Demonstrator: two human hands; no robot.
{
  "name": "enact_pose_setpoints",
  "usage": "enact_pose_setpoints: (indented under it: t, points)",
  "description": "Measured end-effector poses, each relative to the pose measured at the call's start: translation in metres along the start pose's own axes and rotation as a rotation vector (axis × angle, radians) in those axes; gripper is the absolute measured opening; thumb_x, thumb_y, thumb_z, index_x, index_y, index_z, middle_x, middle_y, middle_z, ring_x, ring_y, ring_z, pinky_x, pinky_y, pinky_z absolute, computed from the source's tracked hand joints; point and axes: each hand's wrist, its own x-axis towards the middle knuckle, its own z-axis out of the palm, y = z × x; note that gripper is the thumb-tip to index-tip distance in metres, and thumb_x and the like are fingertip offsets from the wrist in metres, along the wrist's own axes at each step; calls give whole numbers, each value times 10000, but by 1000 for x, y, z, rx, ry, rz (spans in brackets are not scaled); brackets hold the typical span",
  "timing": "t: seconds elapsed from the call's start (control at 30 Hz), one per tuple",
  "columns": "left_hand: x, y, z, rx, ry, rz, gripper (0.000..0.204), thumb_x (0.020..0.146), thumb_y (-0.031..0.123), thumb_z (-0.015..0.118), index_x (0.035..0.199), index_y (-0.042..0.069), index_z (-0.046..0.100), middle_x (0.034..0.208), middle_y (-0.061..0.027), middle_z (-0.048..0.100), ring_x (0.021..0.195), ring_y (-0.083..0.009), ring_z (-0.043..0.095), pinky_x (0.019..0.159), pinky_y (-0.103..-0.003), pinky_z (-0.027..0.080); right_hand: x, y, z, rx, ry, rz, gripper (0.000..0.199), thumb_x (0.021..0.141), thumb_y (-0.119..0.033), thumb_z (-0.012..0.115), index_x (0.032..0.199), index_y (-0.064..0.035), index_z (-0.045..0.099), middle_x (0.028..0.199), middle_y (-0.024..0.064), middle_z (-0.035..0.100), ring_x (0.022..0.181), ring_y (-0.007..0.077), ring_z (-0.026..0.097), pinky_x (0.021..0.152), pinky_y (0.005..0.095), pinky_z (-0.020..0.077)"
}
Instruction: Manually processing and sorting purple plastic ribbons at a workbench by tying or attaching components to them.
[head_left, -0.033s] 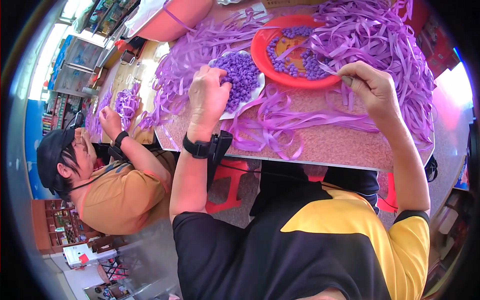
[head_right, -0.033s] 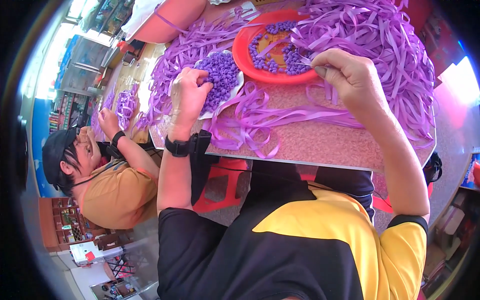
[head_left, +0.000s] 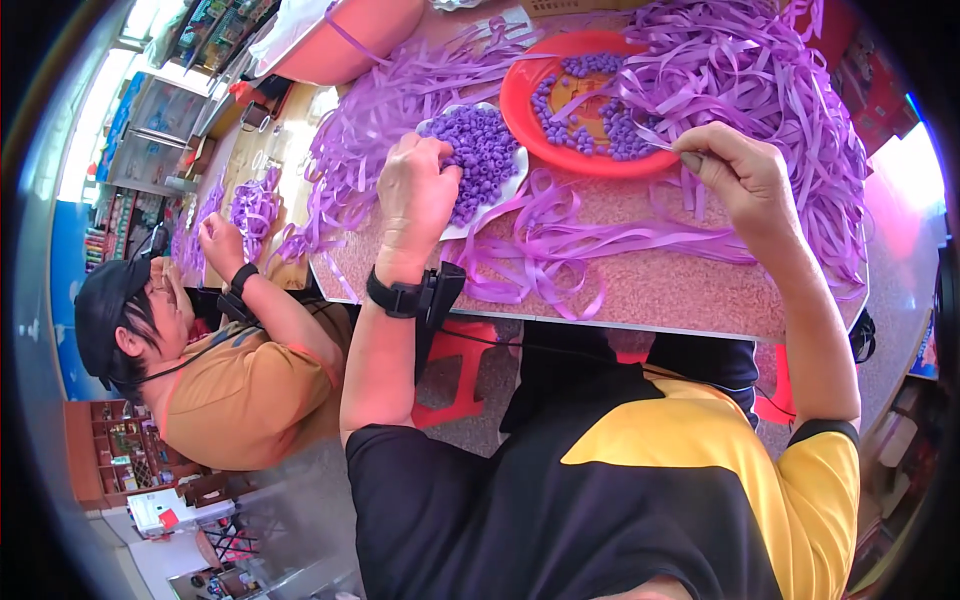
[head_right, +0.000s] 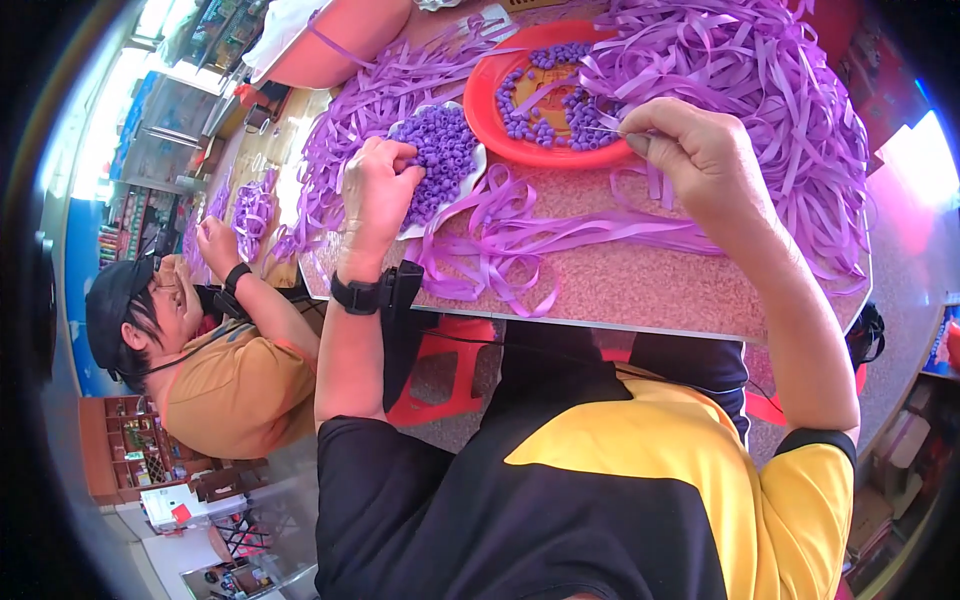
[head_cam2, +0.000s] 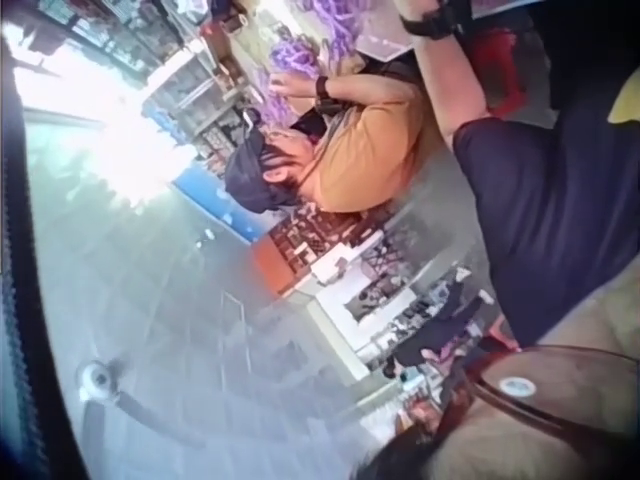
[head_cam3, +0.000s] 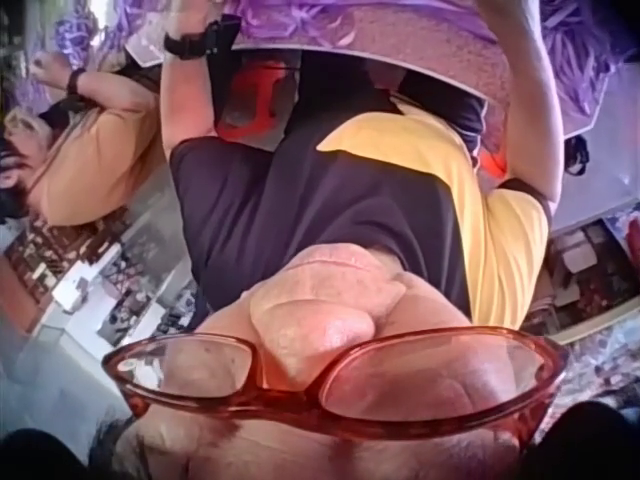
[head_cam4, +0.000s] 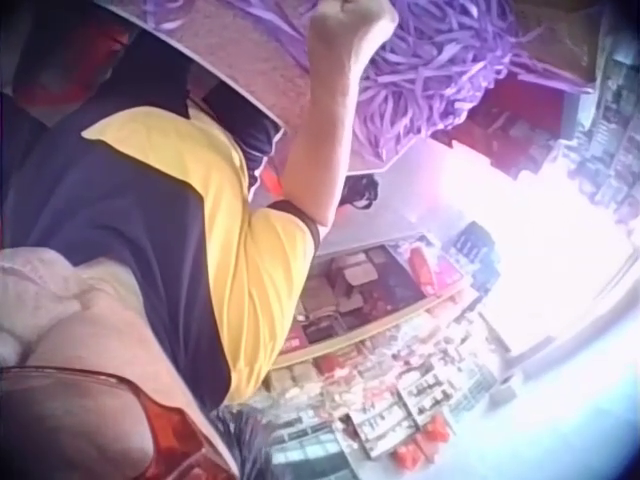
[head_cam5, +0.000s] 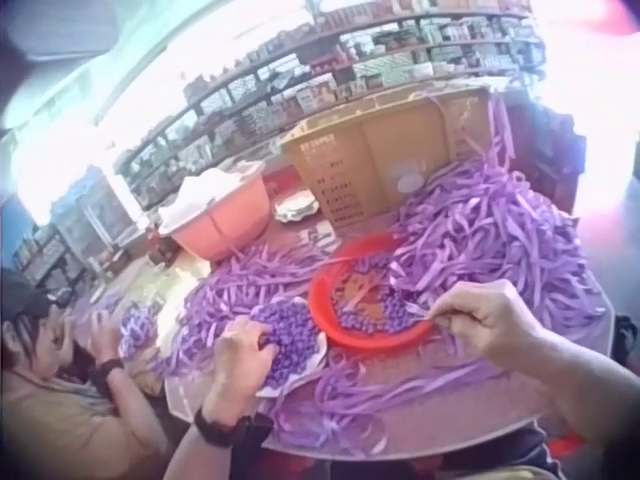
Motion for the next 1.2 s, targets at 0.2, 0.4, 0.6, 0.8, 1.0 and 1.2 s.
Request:
enact_pose_setpoints:
  t: [0.2, 0.4, 0.6, 0.8, 1.0, 1.2]
  points:
    - [-5, 7, -2, -196, 93, -4, 144, 752, 44, 750, 890, 15, 721, 811, -103, 685, 703, -256, 648, 671, -372, 511, 0, -10, -5, 25, -9, -14, 142, 894, 48, 617, 1027, 31, 664, 915, 95, 688, 869, 172, 663, 808, 270, 519]
    - [-20, 80, -27, -1119, -109, -329, 127, 830, -29, 736, 950, -46, 700, 766, -14, 663, 613, -54, 559, 538, -200, 425, -5, -11, 0, 50, -15, -55, 235, 875, 111, 581, 1069, 22, 679, 954, 92, 675, 906, 182, 663, 883, 277, 535]
    - [-34, 128, -27, -1405, -175, -288, 156, 830, -27, 750, 976, -38, 695, 770, -37, 671, 597, -61, 564, 543, -182, 431, -6, -20, 0, -66, -46, -192, 299, 830, 34, 664, 1101, -78, 718, 833, 86, 630, 746, 209, 633, 661, 317, 480]
    - [-34, 138, -23, -1306, -160, -232, 155, 833, -8, 759, 975, -18, 700, 762, -5, 661, 611, -34, 554, 542, -170, 422, -7, -23, -2, -45, -40, -195, 323, 822, 47, 676, 1108, -96, 724, 805, 82, 607, 711, 222, 616, 638, 326, 474]
    - [-34, 146, -24, -1281, -179, -206, 156, 836, -5, 759, 978, -5, 697, 773, 11, 654, 623, -20, 541, 541, -166, 410, -8, -23, -1, -39, -53, -191, 312, 826, 47, 681, 1101, -94, 726, 842, 97, 642, 744, 251, 647, 651, 338, 499]
    - [-36, 146, -23, -1278, -191, -187, 148, 837, -7, 756, 973, -2, 695, 768, 18, 646, 622, -17, 534, 536, -168, 403, -8, -23, -1, -61, -75, -196, 299, 827, 57, 678, 1088, -81, 724, 869, 108, 666, 771, 266, 672, 653, 342, 520]
